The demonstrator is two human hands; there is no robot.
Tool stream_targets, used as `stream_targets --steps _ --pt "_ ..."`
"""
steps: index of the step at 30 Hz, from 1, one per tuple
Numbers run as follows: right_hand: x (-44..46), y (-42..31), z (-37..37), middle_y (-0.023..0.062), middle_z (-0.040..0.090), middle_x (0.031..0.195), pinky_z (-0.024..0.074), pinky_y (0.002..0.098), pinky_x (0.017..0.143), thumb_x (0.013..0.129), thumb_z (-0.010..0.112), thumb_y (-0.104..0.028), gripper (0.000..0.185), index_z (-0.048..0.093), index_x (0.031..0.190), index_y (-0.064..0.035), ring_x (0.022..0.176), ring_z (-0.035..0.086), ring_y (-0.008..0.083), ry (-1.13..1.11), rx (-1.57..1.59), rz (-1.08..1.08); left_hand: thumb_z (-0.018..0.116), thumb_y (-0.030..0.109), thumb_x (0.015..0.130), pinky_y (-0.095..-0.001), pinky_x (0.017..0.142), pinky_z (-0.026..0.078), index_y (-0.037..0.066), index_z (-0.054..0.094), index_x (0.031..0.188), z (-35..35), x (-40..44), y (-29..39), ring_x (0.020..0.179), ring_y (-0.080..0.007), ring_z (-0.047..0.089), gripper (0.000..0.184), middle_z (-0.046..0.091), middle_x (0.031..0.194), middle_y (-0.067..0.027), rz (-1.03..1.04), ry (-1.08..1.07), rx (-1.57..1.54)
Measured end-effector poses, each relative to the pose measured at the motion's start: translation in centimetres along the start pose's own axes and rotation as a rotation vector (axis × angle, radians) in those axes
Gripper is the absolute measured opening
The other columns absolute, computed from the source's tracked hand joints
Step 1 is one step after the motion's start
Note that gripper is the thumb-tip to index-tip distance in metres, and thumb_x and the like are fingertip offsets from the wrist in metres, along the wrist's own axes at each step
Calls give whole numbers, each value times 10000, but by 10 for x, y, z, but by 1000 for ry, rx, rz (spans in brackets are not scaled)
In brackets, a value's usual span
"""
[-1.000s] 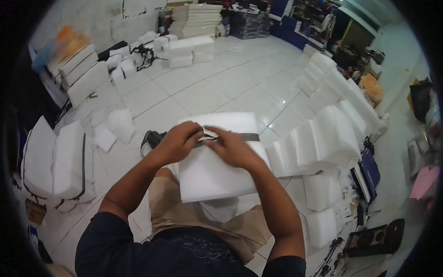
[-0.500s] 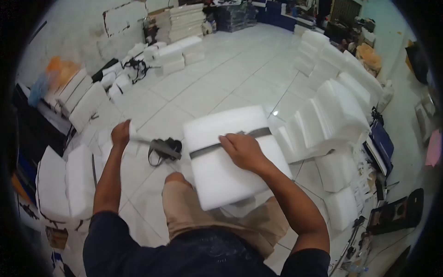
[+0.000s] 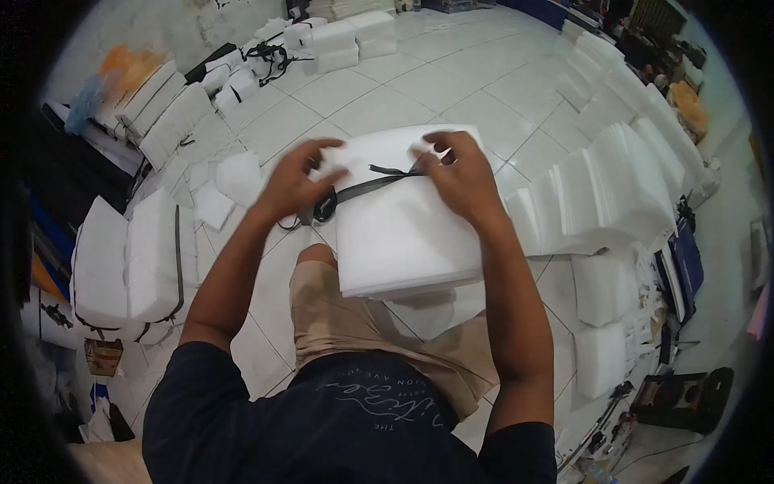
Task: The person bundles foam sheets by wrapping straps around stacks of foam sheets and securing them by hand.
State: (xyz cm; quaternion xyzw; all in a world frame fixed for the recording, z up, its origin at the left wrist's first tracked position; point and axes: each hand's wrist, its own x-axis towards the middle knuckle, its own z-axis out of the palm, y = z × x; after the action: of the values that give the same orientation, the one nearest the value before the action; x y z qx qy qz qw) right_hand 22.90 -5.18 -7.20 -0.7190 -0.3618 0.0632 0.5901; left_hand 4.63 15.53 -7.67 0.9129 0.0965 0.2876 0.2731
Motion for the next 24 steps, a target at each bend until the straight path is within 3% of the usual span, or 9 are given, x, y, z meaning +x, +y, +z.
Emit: stream_targets --steps 2,3,6,8,10,14,20,22,24 --pt "-17 -17 -11 130 624 1135 498 353 828 852 699 -328 367 660 1099 -59 1018 604 249 -280 -672 -366 734 445 795 -375 764 508 119 633 1163 14 -10 24 856 -237 613 502 579 1044 -127 -15 -229 80" --pt "-21 -19 -13 160 596 1210 477 400 910 801 742 -321 418 660 1125 -69 1132 567 318 -303 -790 -358 749 431 779 -360 749 499 107 647 1142 24 -15 23 846 -246 604 498 561 1004 -107 -65 -266 97" --pt "-16 15 -16 134 619 1121 484 414 857 797 745 -289 329 674 1026 -64 1048 587 307 -174 -765 -564 763 286 791 -325 760 470 73 640 1127 44 -24 8 841 -220 566 417 523 996 -106 -31 -138 -89" --pt "-15 14 -15 106 626 989 482 425 794 798 733 -266 241 658 885 -55 939 592 307 -235 -630 -435 758 235 793 -322 757 463 47 639 1053 45 -27 15 835 -221 562 342 529 974 -102 -30 -173 -130" --pt "-19 23 -12 89 610 878 477 424 738 793 729 -249 226 620 788 -51 847 584 300 -148 -596 -574 742 196 800 -320 741 455 36 630 990 45 -29 18 826 -216 556 273 536 933 -94 25 -120 -77" --pt "-6 26 -10 88 629 901 491 394 748 818 710 -283 240 632 836 -57 868 603 287 -153 -664 -528 740 216 818 -322 646 444 23 620 931 53 -21 7 719 -210 533 254 538 841 -87 99 55 -58" --pt "10 21 -18 95 645 961 497 369 752 846 696 -292 263 617 967 -72 868 629 283 -110 -732 -398 484 209 956 -213 645 347 22 534 1101 49 -63 -25 750 -59 393 241 467 917 -13 -409 506 -601" --pt "-9 3 -17 101 653 946 507 397 770 833 695 -365 359 612 1079 -117 906 636 308 -41 -739 -647 448 176 929 -206 595 314 31 519 1036 33 -94 -15 713 -56 350 194 454 870 -7 -350 564 -751" --pt "-53 -37 -11 115 668 954 512 419 747 819 707 -397 486 571 1194 -120 896 646 332 -286 -463 -447 479 269 891 -260 621 302 18 468 987 15 -120 14 701 -122 349 269 373 808 -35 -123 435 -695"
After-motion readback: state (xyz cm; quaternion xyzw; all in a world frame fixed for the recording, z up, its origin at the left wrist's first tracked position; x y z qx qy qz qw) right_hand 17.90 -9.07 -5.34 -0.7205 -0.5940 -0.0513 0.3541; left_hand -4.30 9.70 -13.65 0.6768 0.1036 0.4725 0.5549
